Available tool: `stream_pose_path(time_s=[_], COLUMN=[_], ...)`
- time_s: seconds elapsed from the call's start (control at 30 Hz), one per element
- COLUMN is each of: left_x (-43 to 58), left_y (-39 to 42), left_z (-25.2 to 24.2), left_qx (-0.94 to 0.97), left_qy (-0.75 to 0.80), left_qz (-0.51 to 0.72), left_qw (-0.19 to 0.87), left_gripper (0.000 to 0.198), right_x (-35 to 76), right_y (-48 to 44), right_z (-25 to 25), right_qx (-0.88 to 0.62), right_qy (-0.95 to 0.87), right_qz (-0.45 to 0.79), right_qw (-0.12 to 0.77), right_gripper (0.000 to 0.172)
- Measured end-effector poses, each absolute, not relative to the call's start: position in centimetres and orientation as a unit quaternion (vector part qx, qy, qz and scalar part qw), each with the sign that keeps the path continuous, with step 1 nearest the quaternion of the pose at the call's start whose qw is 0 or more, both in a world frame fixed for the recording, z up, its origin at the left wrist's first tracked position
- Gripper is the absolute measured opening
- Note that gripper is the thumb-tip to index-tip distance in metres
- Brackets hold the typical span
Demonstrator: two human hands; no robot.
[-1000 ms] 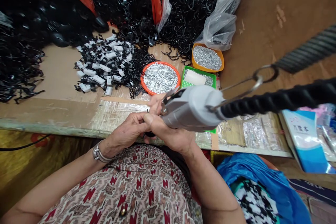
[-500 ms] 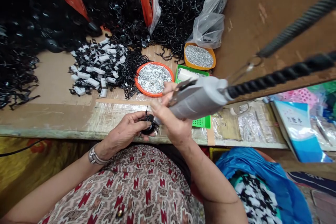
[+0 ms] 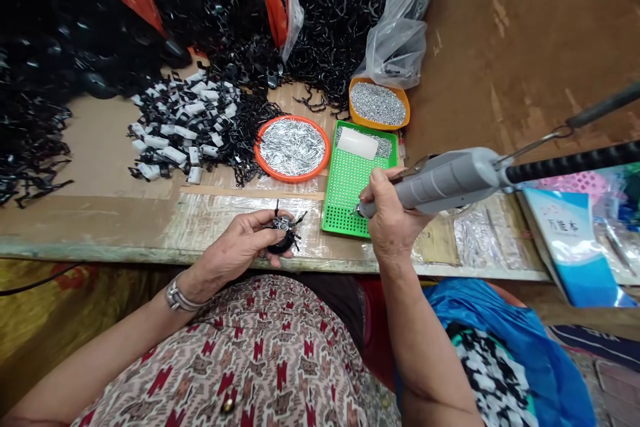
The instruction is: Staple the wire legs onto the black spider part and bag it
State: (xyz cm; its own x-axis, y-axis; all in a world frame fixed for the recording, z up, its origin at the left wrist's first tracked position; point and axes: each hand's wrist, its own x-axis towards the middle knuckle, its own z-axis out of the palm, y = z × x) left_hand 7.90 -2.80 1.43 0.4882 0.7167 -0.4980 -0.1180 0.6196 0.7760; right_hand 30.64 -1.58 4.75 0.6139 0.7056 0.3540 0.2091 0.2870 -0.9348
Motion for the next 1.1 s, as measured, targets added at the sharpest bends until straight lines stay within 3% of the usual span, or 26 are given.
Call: stream_pose_path(time_s=[0.77, 1.1], left_x=[7.7, 7.7], left_y=[-2.8, -2.5], left_z=[0.7, 1.1], left_qx=[0.344, 0.351], left_qy=[0.415, 0.399], left_qz=[0.272, 0.281], left_qw=[0.797, 0.8], left_gripper=[0.041, 0.038], right_x=[29.8, 23.9], right_y=[-1.6, -2.7], right_z=[6.1, 9.3], right_qx=[-0.536, -0.461], right_qy=[-0.394, -0.382], right_qz=[0.204, 0.394], right_qw=[0.718, 0.698], right_gripper=[0.017, 0.018])
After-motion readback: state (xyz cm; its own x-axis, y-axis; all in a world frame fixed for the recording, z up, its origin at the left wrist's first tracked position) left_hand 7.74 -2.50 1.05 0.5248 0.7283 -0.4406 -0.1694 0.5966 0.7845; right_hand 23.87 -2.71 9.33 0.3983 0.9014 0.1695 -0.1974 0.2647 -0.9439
